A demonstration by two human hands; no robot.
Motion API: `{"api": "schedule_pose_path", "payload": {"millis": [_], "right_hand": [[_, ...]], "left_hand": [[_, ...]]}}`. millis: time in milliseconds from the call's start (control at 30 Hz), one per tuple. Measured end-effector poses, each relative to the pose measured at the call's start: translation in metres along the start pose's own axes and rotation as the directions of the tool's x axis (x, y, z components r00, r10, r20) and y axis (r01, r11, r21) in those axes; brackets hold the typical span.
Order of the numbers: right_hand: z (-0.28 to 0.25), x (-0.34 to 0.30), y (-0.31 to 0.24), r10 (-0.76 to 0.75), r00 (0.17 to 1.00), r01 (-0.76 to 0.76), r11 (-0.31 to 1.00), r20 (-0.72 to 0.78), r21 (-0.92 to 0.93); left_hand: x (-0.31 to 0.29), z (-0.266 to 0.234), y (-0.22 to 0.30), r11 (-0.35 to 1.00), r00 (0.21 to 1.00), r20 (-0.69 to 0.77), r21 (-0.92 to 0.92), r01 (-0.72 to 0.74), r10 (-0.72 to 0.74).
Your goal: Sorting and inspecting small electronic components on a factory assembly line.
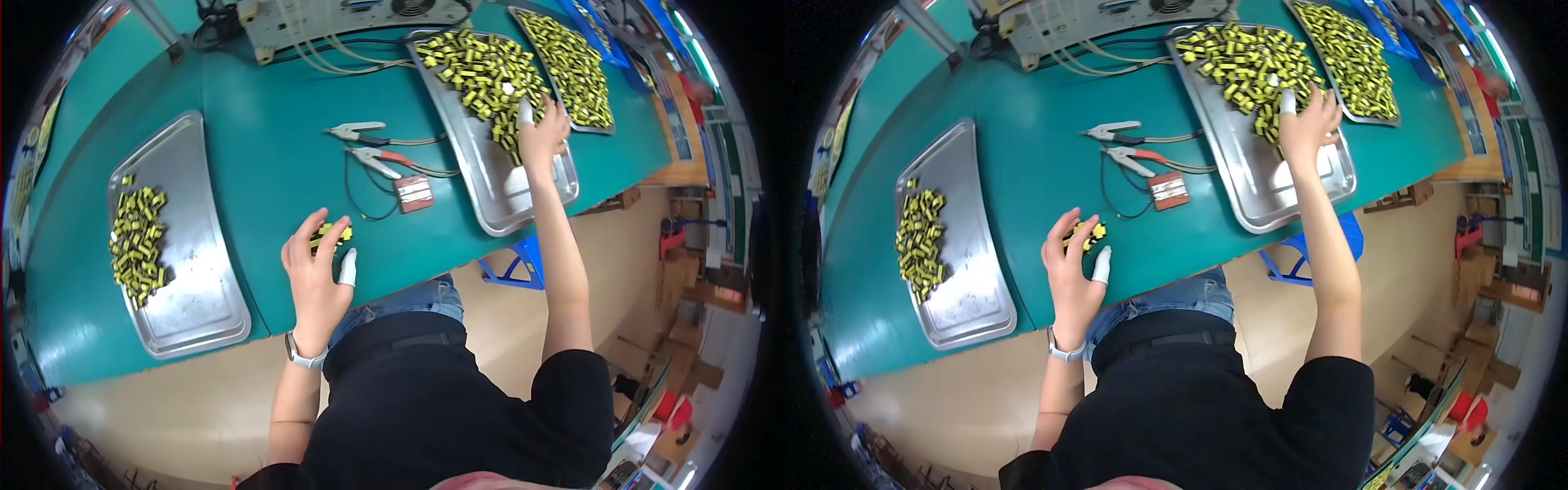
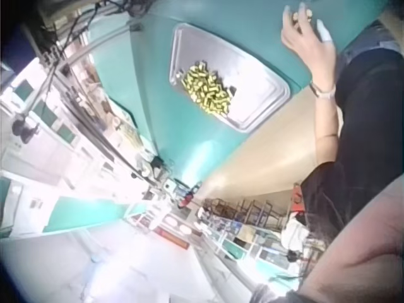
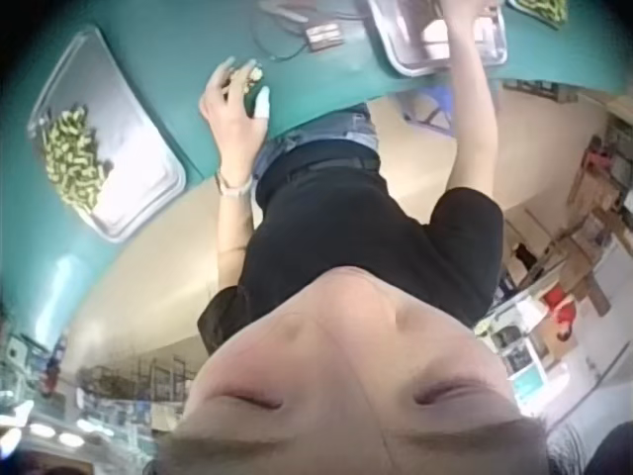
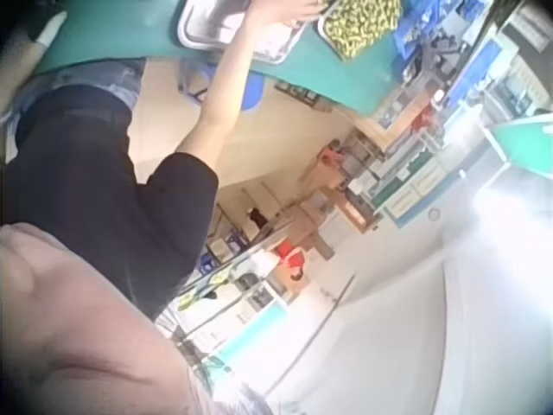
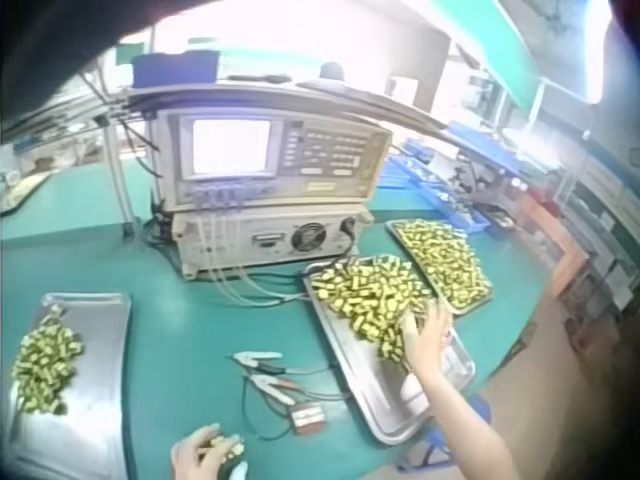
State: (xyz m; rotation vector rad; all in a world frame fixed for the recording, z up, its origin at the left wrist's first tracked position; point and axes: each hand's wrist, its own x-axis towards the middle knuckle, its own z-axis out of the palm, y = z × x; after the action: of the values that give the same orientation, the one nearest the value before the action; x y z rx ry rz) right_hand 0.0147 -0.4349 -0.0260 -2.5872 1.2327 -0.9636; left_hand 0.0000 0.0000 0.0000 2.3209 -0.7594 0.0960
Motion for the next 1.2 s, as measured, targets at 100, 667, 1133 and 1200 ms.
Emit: {"api": "schedule_pose_path", "payload": {"millis": [100, 667, 1133, 1200], "right_hand": [[-0.053, -0.037, -0.046, -0.385, 0.923, 0.362, 0.846, -0.020, 0.393], [-0.082, -0.182, -0.156, -0.822, 0.511, 0.441, 0.501, 0.250, 0.745], [-0.097, -0.132, -0.100, -0.254, 0.701, -0.377, 0.661, 0.666, 0.649], [-0.097, -0.127, -0.101, -0.223, 0.664, -0.407, 0.693, 0.713, 0.595]], "left_hand": [[0.006, -0.002, -0.004, 0.998, 1.000, 0.001, -0.061, 0.017, -0.017], [0.005, -0.014, -0.003, 0.993, 0.993, 0.016, 0.037, 0.113, -0.113], [0.026, -0.008, 0.019, 0.997, 0.995, 0.071, 0.047, 0.067, -0.070], [0.029, -0.006, 0.021, 0.997, 0.997, 0.074, 0.082, -0.006, 0.000]]}}
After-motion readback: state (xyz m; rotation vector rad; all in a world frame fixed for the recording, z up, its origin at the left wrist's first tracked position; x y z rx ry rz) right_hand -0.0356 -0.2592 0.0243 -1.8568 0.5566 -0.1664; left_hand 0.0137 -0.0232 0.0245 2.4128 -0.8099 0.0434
